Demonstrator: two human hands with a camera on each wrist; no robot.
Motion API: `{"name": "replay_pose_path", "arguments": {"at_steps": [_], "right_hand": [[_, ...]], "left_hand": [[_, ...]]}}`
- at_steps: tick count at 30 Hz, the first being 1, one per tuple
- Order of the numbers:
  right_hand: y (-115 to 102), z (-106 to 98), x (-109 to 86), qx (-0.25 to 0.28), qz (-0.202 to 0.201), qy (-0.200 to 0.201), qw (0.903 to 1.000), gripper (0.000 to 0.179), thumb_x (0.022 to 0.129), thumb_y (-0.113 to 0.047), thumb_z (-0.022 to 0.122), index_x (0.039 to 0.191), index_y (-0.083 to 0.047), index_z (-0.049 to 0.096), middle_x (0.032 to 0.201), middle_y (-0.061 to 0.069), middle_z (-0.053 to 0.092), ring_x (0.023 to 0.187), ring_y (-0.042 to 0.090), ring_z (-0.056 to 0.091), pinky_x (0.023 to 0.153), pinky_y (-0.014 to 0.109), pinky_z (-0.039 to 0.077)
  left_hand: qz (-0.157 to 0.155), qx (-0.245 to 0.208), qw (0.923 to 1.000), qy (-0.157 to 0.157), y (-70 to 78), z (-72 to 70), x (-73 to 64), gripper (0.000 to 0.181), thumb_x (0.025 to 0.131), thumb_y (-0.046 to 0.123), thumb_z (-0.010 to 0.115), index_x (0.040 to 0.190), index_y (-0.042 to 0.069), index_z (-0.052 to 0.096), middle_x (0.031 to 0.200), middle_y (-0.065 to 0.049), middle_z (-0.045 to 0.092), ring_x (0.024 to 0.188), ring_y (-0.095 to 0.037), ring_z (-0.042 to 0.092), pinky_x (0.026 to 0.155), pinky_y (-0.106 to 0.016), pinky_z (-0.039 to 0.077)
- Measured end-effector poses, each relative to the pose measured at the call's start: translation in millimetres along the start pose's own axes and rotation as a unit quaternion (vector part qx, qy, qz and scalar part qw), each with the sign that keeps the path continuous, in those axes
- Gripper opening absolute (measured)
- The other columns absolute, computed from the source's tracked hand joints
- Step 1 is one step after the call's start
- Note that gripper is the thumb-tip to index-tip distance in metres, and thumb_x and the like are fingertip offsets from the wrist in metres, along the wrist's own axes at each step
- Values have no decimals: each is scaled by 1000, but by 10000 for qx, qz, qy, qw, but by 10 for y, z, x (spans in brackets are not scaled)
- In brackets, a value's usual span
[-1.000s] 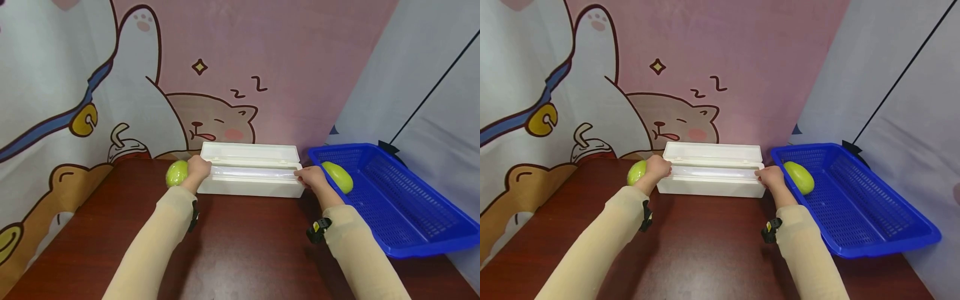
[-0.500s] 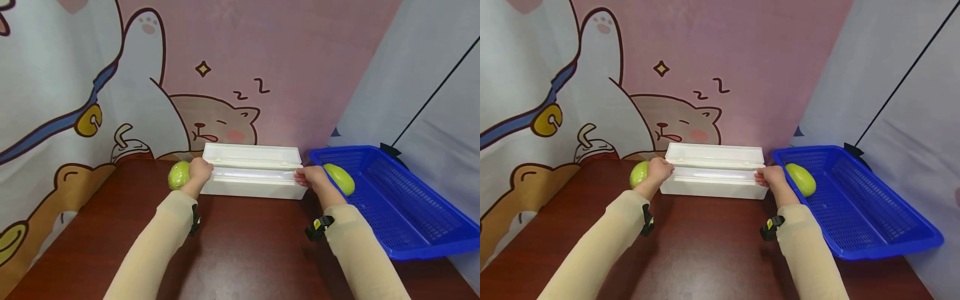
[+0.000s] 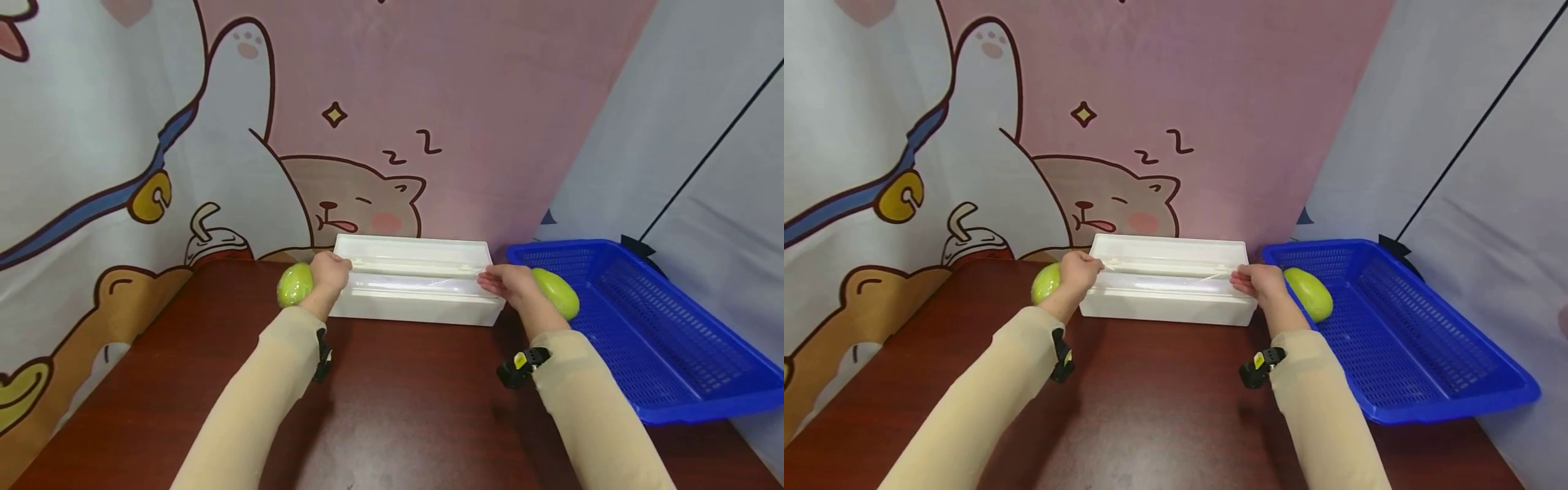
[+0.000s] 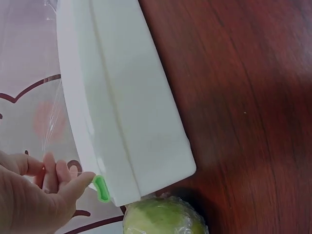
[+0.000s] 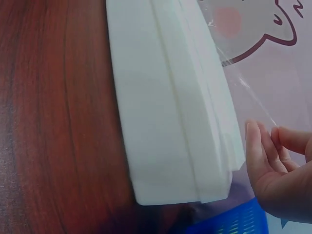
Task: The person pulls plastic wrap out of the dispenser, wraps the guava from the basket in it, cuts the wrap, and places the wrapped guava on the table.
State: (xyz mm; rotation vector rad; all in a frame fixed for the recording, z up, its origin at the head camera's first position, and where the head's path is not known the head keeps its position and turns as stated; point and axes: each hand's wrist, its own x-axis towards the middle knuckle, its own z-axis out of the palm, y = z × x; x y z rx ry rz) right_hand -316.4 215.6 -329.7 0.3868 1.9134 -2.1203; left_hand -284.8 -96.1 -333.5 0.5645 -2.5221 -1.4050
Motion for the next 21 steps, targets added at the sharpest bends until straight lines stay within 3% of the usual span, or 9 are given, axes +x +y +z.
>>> {"name": "replay_pose_path", "arguments": {"at_steps": [4, 7, 9, 11, 14, 17, 21], "right_hand": [[-62, -18, -36, 95, 39, -106, 9999, 37, 97, -6, 43, 132, 6, 39, 62, -1, 66, 62, 9, 68, 66, 21, 56], [-110, -18, -70, 36, 116, -93, 9999, 51, 98, -9, 41, 144, 5, 25, 62, -2, 67, 61, 9, 68, 67, 22, 56], [-139, -21, -87, 49, 136, -76, 9999, 52, 98, -10, 41, 145, 4, 23, 62, -2, 67, 60, 9, 68, 66, 21, 56], [-166, -18, -107, 107, 121, -39, 9999, 45, 98, -10, 42, 140, 3, 33, 61, -1, 67, 60, 9, 68, 65, 22, 56], [-204, -24, -131, 192, 73, -31, 9998, 23, 98, -10, 43, 119, -1, 47, 62, -1, 67, 61, 9, 68, 66, 21, 56], [-238, -22, -169, 285, 48, -29, 9996, 7, 97, -9, 43, 101, -5, 48, 63, 0, 67, 62, 9, 68, 68, 22, 56], [-279, -27, -220, 445, 5, -99, 9990, 6, 97, -9, 43, 99, -6, 48, 64, 0, 67, 63, 10, 68, 68, 21, 56]], "left_hand": [[-38, -333, 9993, 136, 34, -22, -10, 18, 86, 11, 57, 98, -2, 63, 103, -20, 65, 90, -27, 56, 80, -36, 49], [-75, -571, 9981, 237, 55, -37, -8, 17, 86, 10, 57, 96, -2, 62, 102, -19, 64, 86, -24, 54, 78, -35, 48], [-95, -755, 9966, 315, 63, -46, -5, 16, 86, 10, 58, 95, -2, 62, 101, -19, 64, 84, -23, 53, 76, -34, 47], [-120, -909, 9950, 385, 67, -56, -2, 15, 86, 10, 58, 94, -1, 62, 100, -18, 64, 84, -23, 53, 75, -32, 46], [-95, -1133, 9923, 490, 75, -77, -8, 14, 87, 10, 58, 93, -1, 63, 100, -19, 67, 84, -23, 56, 71, -29, 45], [-9, -1207, 9911, 553, 91, -105, -25, 13, 88, 10, 57, 92, -1, 63, 100, -19, 68, 82, -23, 56, 66, -26, 43], [58, -1254, 9907, 533, 115, -149, -49, 13, 88, 12, 57, 91, 1, 63, 100, -17, 68, 78, -20, 53, 61, -23, 40]]}}
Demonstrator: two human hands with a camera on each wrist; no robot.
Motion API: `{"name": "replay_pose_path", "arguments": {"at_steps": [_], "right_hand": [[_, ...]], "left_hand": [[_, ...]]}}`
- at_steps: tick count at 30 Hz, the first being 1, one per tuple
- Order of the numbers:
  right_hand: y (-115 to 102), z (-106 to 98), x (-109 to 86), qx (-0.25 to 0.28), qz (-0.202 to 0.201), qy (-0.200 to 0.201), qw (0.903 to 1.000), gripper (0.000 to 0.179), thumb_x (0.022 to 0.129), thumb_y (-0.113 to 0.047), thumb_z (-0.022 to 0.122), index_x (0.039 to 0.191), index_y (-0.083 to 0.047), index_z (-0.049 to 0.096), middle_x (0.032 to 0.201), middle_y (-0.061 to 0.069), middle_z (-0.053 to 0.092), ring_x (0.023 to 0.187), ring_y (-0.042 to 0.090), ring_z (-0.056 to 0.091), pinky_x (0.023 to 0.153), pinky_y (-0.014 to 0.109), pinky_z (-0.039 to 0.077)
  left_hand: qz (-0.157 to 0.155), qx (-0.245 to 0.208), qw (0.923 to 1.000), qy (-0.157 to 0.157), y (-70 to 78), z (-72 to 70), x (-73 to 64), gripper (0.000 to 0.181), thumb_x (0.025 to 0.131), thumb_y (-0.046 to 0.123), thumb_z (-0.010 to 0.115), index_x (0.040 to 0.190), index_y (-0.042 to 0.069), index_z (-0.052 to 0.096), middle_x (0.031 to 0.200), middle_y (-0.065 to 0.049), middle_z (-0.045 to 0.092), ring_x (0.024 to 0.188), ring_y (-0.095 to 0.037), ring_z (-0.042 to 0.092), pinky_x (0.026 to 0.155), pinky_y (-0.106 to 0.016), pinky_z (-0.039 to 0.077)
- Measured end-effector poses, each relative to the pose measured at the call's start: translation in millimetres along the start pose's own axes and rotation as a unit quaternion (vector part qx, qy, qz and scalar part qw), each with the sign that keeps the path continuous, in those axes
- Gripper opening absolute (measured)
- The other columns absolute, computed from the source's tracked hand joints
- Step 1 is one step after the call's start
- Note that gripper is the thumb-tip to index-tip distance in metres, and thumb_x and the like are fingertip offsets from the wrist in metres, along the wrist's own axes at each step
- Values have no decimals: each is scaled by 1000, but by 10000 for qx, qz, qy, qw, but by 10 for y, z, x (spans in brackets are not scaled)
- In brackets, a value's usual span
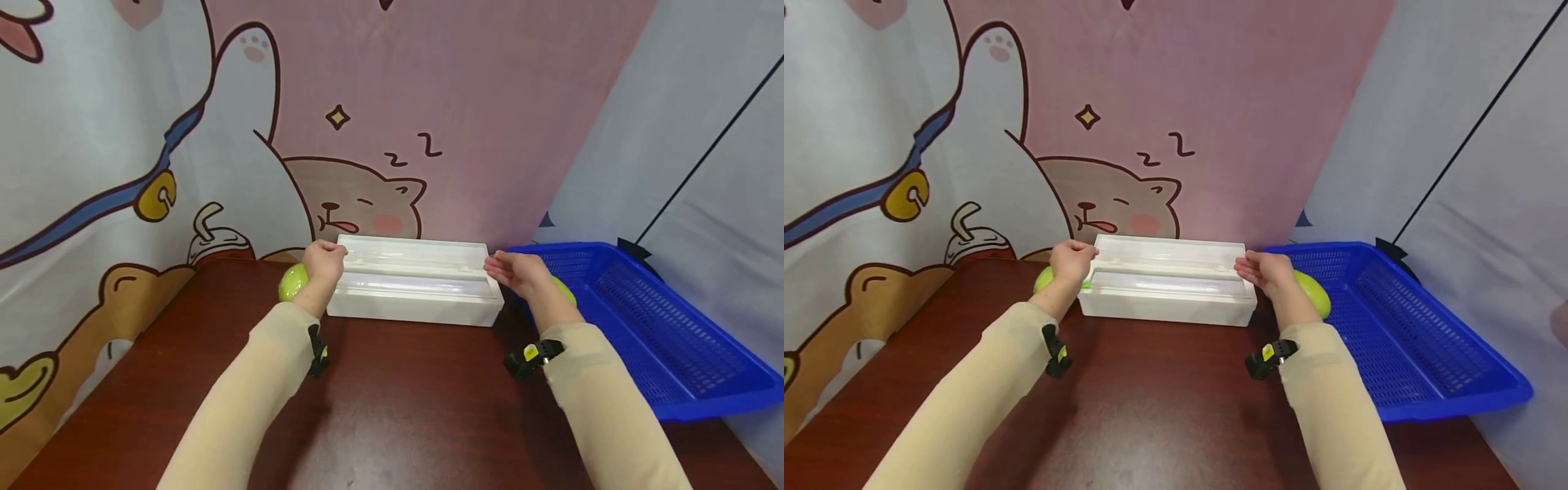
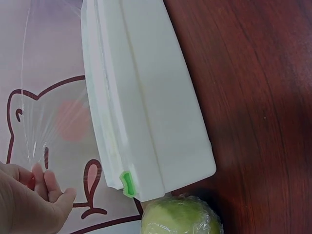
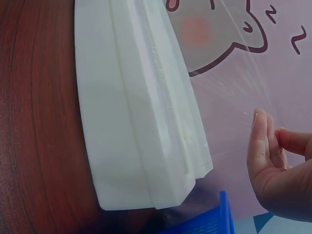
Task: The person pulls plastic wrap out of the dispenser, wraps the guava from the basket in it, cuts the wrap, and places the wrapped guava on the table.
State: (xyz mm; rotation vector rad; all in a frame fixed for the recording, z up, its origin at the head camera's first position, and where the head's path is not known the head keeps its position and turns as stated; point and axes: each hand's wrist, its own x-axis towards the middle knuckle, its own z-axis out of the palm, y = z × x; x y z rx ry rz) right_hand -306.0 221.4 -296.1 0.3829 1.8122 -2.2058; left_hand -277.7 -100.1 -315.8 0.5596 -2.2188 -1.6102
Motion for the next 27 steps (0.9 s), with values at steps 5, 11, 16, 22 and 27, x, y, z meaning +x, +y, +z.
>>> {"name": "replay_pose_path", "arguments": {"at_steps": [5, 11, 16, 22, 27], "right_hand": [[-46, -19, -49, 142, -35, -136, 9998, 7, 97, -8, 42, 100, -5, 47, 65, 1, 68, 64, 11, 68, 67, 22, 57], [-112, -25, -123, 234, -90, -225, 9994, 7, 97, -8, 44, 95, -5, 51, 67, 3, 68, 65, 11, 68, 70, 24, 57], [-168, -28, -188, 320, -222, -437, 9983, 20, 97, -8, 43, 82, -7, 57, 68, 3, 68, 65, 11, 68, 67, 23, 57], [-231, -42, -255, 353, -330, -521, 9975, 21, 97, -9, 43, 82, -7, 57, 68, 2, 69, 65, 12, 68, 66, 22, 57], [-286, -37, -314, 377, -376, -633, 9966, 25, 97, -10, 44, 77, -8, 60, 69, 3, 69, 66, 12, 68, 66, 23, 57]], "left_hand": [[85, -33, 10000, -27, 36, -50, -34, 13, 89, 13, 56, 90, 2, 63, 100, -16, 68, 74, -17, 51, 59, -21, 39], [228, -179, 9994, -166, 105, -129, -80, 13, 89, 13, 56, 90, 1, 61, 102, -17, 66, 76, -18, 51, 61, -22, 40], [339, -294, 9987, -243, 152, -183, -90, 11, 89, 12, 55, 89, 1, 59, 102, -18, 65, 82, -21, 54, 65, -23, 41], [368, -287, 9984, -323, 225, -255, -118, 7, 87, 11, 56, 83, 5, 57, 101, -15, 63, 81, -20, 51, 65, -25, 39], [276, -280, 9987, -331, 282, -307, -142, 7, 87, 12, 55, 84, 6, 58, 101, -12, 62, 84, -19, 51, 67, -25, 39]]}}
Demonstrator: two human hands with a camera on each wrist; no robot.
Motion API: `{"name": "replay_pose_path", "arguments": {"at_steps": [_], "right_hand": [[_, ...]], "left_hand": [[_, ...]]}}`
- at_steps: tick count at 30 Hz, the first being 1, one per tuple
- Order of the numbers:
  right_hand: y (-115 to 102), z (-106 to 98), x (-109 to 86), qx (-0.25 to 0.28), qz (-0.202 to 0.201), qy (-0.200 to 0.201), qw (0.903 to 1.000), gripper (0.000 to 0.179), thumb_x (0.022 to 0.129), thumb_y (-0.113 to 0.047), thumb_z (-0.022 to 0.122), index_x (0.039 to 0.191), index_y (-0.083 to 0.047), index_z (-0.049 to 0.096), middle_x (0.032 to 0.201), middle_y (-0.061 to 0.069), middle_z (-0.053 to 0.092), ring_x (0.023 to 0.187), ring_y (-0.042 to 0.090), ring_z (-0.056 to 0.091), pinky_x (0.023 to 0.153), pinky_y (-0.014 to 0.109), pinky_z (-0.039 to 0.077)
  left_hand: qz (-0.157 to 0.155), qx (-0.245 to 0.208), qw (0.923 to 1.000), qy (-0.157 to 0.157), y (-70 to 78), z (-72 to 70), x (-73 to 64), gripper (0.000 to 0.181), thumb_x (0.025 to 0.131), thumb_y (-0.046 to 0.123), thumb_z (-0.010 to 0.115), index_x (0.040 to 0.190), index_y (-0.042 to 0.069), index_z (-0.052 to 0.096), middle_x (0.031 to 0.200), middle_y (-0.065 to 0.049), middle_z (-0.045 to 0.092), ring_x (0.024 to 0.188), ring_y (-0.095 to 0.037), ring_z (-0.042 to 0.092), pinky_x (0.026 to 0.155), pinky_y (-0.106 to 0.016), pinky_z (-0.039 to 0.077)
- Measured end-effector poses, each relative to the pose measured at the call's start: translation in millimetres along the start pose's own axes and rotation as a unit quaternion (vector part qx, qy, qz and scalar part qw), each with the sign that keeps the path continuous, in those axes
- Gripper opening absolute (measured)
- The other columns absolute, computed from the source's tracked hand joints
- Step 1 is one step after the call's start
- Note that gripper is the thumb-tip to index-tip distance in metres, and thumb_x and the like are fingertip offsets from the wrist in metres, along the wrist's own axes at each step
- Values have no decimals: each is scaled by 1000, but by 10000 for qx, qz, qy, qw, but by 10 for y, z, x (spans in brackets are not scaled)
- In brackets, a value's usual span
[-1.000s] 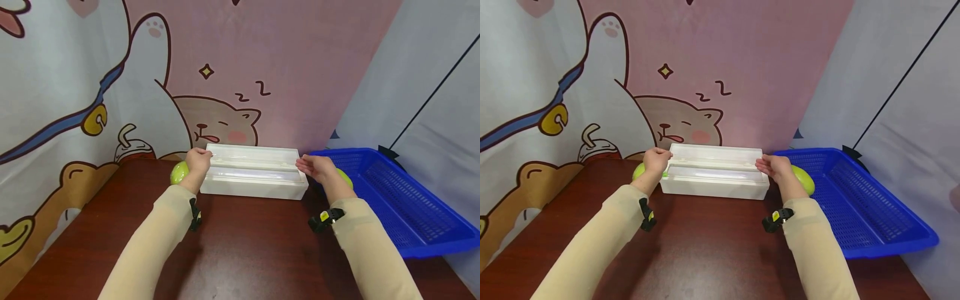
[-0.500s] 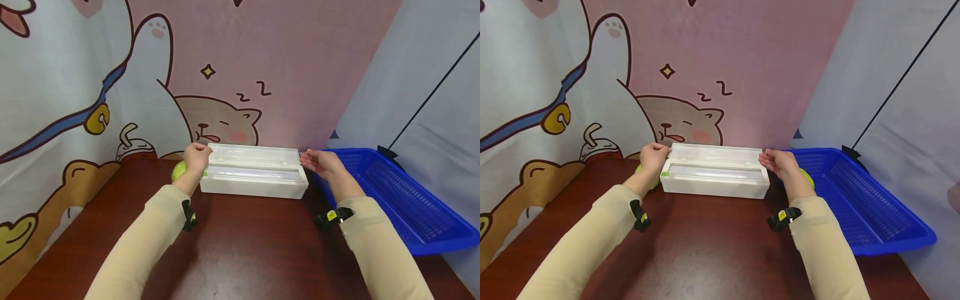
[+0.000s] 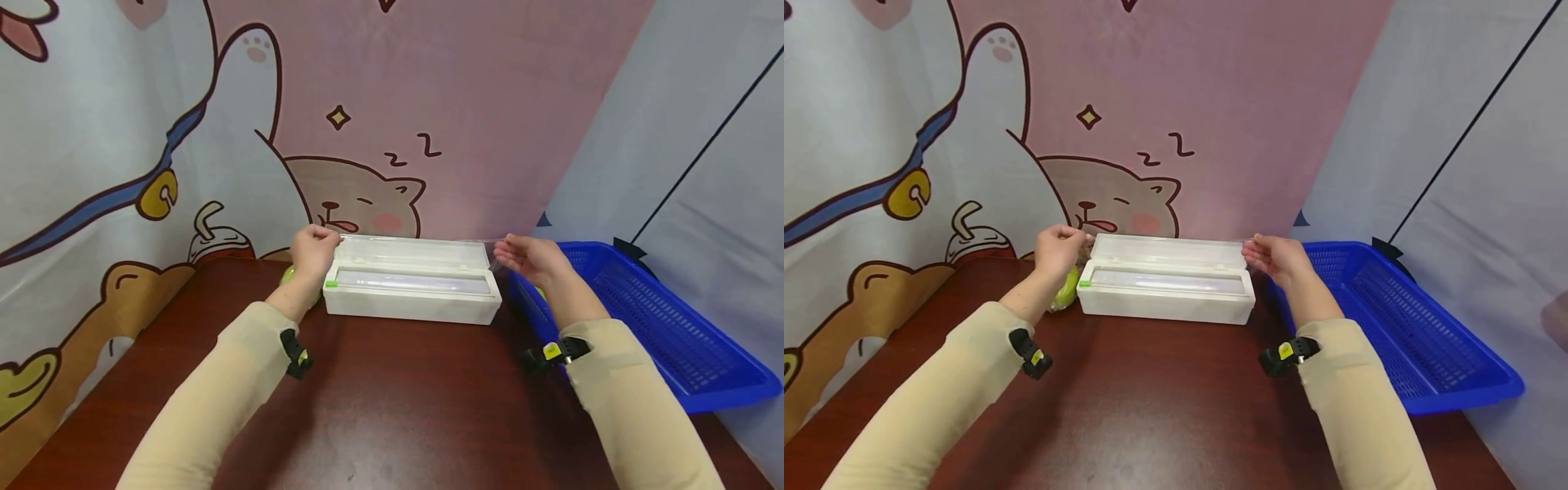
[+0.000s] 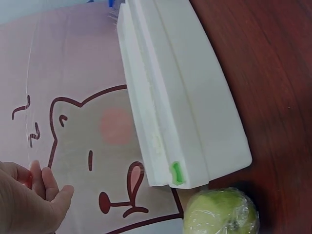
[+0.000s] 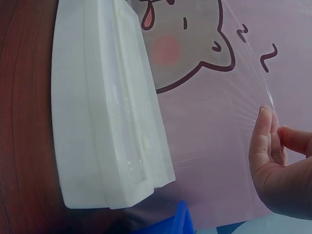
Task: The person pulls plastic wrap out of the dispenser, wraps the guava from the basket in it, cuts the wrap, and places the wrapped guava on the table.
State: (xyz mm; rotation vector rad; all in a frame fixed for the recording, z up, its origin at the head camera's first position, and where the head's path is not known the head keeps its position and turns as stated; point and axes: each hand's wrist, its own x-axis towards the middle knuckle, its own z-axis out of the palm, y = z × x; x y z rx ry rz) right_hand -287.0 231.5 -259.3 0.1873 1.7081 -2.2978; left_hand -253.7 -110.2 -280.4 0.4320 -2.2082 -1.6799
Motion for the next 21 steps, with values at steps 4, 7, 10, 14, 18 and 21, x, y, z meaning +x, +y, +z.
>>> {"name": "replay_pose_path", "arguments": {"at_steps": [4, 7, 10, 14, 18, 21], "right_hand": [[-39, 19, -33, 49, -55, -110, 9999, 28, 96, -10, 46, 73, -9, 63, 69, 3, 69, 66, 13, 68, 65, 23, 57], [-66, 22, -53, 97, -98, -209, 9997, 31, 96, -9, 46, 71, -8, 64, 69, 3, 69, 66, 13, 68, 64, 23, 57], [-95, 28, -78, 162, -116, -325, 9993, 33, 97, -8, 45, 70, -8, 64, 69, 4, 70, 65, 13, 68, 64, 23, 57], [-134, 32, -120, 116, -193, -379, 9990, 31, 97, -9, 45, 72, -8, 64, 70, 4, 70, 66, 13, 68, 64, 22, 56], [-174, 30, -162, -4, -241, -252, 9994, 26, 96, -10, 47, 76, -9, 63, 71, 2, 70, 68, 12, 68, 65, 21, 56], [-205, 19, -196, 2, -249, -198, 9995, 21, 96, -12, 49, 80, -10, 62, 72, 2, 70, 69, 12, 68, 65, 21, 56]], "left_hand": [[-12, -222, 9998, -9, 43, -30, -1, 6, 87, 12, 56, 85, 7, 58, 92, -6, 59, 82, -17, 52, 65, -23, 42], [43, -444, 9990, 12, 76, -47, 1, 5, 86, 10, 57, 82, 7, 56, 82, -1, 56, 77, -16, 53, 61, -22, 42], [76, -632, 9979, 80, 111, -56, 3, 7, 85, 8, 57, 79, 8, 55, 75, 2, 56, 77, -18, 55, 60, -20, 42], [89, -700, 9975, 92, 153, -68, -1, 8, 86, 8, 57, 78, 9, 56, 76, 2, 57, 82, -19, 57, 63, -19, 43], [135, -698, 9975, 4, 188, -81, -18, 6, 87, 9, 57, 81, 8, 57, 83, -3, 61, 84, -18, 59, 63, -19, 44], [192, -795, 9966, -85, 220, -93, -44, 6, 88, 9, 57, 83, 8, 56, 91, -9, 65, 88, -20, 62, 63, -18, 46]]}}
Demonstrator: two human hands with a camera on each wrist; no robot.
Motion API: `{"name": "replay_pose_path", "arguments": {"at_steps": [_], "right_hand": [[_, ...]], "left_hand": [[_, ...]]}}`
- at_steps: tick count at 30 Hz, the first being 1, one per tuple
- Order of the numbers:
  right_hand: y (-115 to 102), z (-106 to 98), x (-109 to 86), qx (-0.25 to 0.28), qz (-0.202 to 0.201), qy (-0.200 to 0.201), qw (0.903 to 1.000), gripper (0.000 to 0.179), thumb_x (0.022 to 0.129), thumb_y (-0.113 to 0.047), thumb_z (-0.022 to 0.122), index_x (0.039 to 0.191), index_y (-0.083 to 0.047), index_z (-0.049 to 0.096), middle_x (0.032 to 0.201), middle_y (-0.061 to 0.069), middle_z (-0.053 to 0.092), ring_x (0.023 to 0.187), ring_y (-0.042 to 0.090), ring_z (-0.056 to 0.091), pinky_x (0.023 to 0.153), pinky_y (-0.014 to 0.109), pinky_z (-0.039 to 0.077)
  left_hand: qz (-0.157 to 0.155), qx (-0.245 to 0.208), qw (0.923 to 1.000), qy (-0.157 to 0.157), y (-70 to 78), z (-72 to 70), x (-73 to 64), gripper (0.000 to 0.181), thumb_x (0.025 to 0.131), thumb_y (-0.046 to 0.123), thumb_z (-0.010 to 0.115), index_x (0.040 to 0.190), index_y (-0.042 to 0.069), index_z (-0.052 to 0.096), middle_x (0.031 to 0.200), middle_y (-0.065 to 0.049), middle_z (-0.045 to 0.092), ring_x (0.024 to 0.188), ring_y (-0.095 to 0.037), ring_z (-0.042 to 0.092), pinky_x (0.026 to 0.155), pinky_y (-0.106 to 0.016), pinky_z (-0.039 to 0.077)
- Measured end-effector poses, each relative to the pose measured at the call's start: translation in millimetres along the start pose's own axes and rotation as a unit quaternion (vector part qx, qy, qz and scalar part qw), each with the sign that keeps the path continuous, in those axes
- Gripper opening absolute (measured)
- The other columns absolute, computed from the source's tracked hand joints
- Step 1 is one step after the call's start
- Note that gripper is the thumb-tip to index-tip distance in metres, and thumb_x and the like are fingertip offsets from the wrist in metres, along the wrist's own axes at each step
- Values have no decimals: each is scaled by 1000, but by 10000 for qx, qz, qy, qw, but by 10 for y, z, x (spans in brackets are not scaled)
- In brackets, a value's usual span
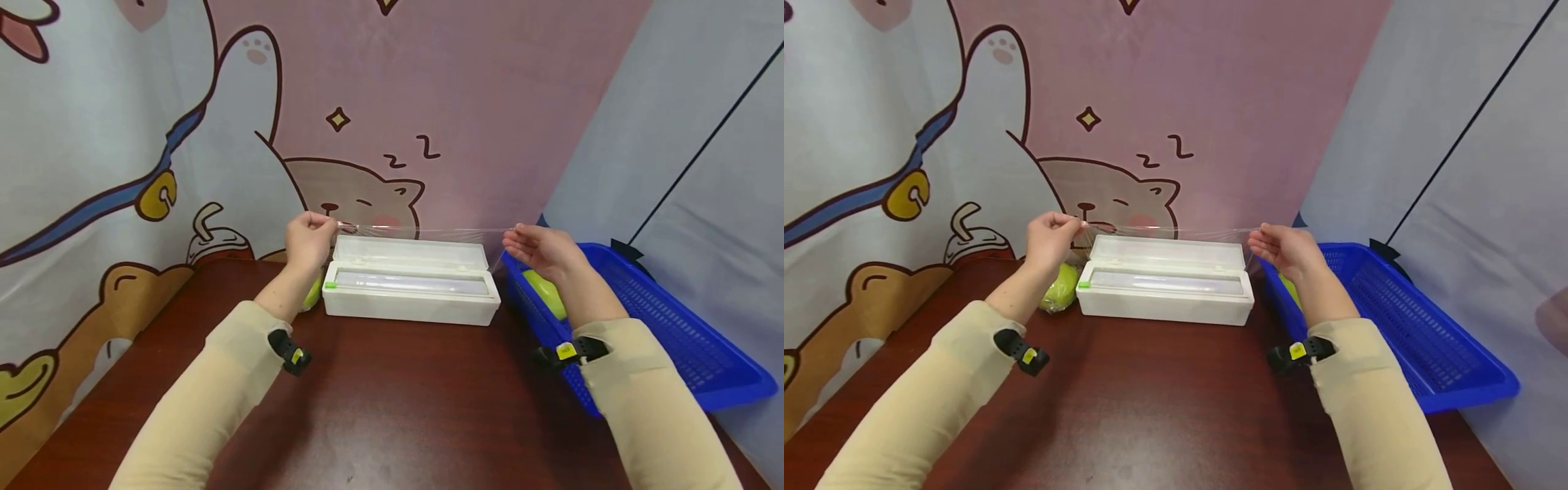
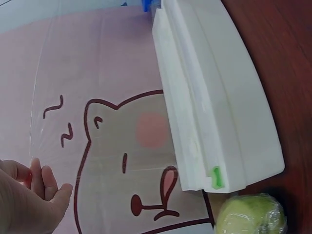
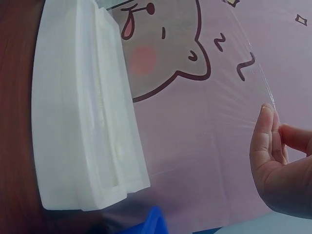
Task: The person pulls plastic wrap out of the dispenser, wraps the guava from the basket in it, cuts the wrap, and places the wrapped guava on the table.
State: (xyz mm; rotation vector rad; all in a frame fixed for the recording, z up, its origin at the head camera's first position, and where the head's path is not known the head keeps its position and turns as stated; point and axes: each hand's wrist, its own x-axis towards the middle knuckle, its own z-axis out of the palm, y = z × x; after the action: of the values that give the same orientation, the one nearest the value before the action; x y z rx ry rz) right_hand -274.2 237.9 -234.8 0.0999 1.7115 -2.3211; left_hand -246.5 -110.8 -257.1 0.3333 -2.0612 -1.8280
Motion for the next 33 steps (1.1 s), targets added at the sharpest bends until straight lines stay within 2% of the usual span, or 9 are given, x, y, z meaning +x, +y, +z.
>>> {"name": "replay_pose_path", "arguments": {"at_steps": [5, 14, 18, 23, 27, 30, 31, 33], "right_hand": [[-42, -33, -41, -10, -71, -45, 10000, 14, 95, -13, 51, 85, -10, 61, 75, 2, 70, 71, 12, 68, 67, 21, 56], [-108, -92, -102, 222, -166, -338, 9990, 24, 95, -11, 51, 78, -8, 67, 75, 4, 70, 71, 13, 68, 66, 22, 56], [-123, -93, -123, 302, -240, -459, 9982, 25, 95, -10, 50, 78, -6, 68, 75, 5, 71, 71, 15, 68, 67, 23, 56], [-159, -78, -156, 252, -336, -532, 9977, 23, 94, -10, 52, 79, -5, 68, 75, 5, 71, 71, 15, 68, 67, 22, 56], [-187, -78, -199, 144, -445, -504, 9976, 19, 93, -11, 55, 80, -6, 68, 76, 5, 71, 72, 14, 69, 67, 22, 56], [-205, -88, -227, 219, -520, -591, 9967, 20, 93, -10, 54, 80, -6, 69, 77, 6, 71, 73, 15, 69, 67, 22, 56], [-211, -92, -234, 276, -533, -628, 9962, 21, 93, -9, 54, 80, -5, 69, 77, 6, 71, 72, 16, 69, 66, 23, 56], [-226, -100, -238, 389, -549, -718, 9951, 23, 94, -8, 51, 80, -4, 69, 77, 8, 71, 72, 17, 69, 66, 24, 56]], "left_hand": [[146, -153, 9997, -138, 71, -2, -50, 6, 89, 7, 54, 83, 7, 55, 104, -16, 66, 86, -16, 61, 67, -18, 47], [231, 55, 9993, -276, 167, -45, -126, 6, 89, 12, 55, 83, 11, 55, 102, -19, 66, 75, -8, 57, 61, -18, 43], [341, 44, 9988, -340, 194, -84, -167, 7, 90, 11, 54, 83, 11, 55, 100, -13, 66, 69, -6, 55, 53, -18, 38], [565, -91, 9978, -349, 233, -136, -199, 7, 89, 9, 54, 82, 10, 56, 98, -14, 66, 72, -6, 54, 53, -18, 35], [652, -167, 9970, -379, 265, -163, -211, 7, 89, 8, 54, 83, 10, 57, 90, -5, 65, 76, -7, 55, 53, -21, 31], [681, -209, 9965, -443, 295, -175, -228, 7, 89, 8, 54, 84, 9, 58, 80, 6, 62, 81, -11, 58, 61, -21, 38], [690, -241, 9963, -460, 305, -176, -233, 7, 90, 8, 54, 84, 8, 58, 80, 5, 63, 86, -12, 59, 67, -21, 40], [702, -254, 9961, -478, 327, -179, -246, 7, 90, 8, 54, 85, 8, 58, 80, 4, 64, 87, -11, 60, 72, -21, 42]]}}
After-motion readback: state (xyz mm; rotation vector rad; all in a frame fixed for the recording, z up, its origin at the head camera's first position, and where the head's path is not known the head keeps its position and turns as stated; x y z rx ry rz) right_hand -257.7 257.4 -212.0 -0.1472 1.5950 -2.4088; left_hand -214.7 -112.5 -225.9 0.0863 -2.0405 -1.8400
